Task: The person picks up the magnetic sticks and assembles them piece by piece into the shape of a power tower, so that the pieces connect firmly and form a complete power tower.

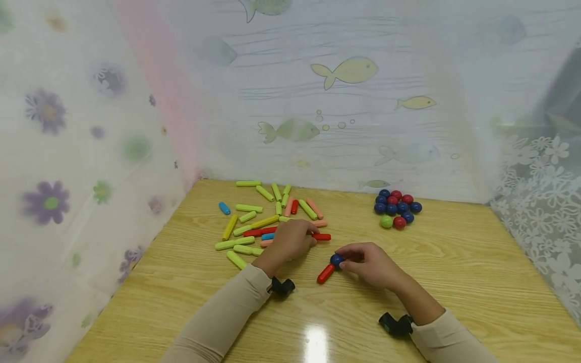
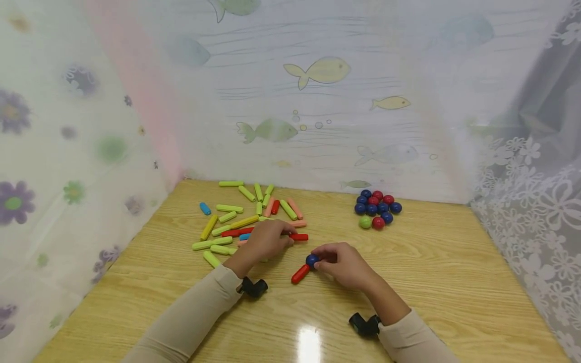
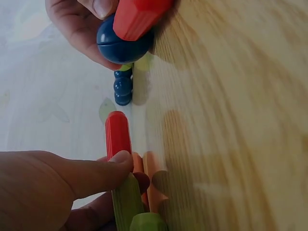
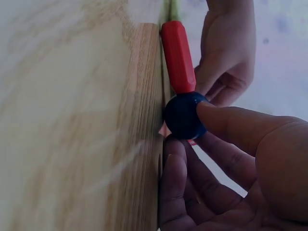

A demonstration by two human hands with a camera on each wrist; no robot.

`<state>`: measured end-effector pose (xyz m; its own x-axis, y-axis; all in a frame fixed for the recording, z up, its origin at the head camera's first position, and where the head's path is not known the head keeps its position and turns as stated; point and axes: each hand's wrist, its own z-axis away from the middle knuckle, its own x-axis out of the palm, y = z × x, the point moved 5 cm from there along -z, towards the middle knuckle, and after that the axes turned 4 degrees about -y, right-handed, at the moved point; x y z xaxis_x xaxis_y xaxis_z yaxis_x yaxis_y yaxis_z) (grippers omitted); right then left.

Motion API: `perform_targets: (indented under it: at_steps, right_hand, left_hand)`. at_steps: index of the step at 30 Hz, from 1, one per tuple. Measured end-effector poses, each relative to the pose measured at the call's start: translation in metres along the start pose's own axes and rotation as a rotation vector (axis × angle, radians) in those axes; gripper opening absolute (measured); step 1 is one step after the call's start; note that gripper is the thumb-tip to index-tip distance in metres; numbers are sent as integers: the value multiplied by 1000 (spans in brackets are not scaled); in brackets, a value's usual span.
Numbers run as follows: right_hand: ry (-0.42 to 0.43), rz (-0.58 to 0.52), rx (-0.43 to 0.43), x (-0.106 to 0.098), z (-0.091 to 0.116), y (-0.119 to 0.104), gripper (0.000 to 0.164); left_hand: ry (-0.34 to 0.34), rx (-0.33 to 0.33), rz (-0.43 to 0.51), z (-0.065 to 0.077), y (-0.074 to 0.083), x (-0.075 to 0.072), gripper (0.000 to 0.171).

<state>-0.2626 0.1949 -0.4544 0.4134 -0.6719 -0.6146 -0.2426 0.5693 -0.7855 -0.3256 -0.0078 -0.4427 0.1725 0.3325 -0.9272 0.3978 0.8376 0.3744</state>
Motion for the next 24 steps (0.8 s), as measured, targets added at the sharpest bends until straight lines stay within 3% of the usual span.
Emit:
perform_targets:
  at_steps: [6, 10, 14, 20, 24]
  right_hand:
    - [-3, -15, 1, -2, 1, 2, 30]
    - [7, -73, 40, -2, 1, 5, 31]
    - [35, -113, 90, -1, 2, 5, 35]
    - [88, -61, 128, -2, 1, 3, 33]
    - [89, -60, 108, -4, 1, 5, 29]
  left_hand:
    - [34, -17, -49, 0, -3, 0, 28]
    - [78, -16, -74, 0, -5, -3, 29]
    - [75, -35, -76, -1, -7, -5, 28]
    - [80, -32, -1, 0, -9, -7, 30]
    - [59, 12, 128, 2, -7, -9, 30]
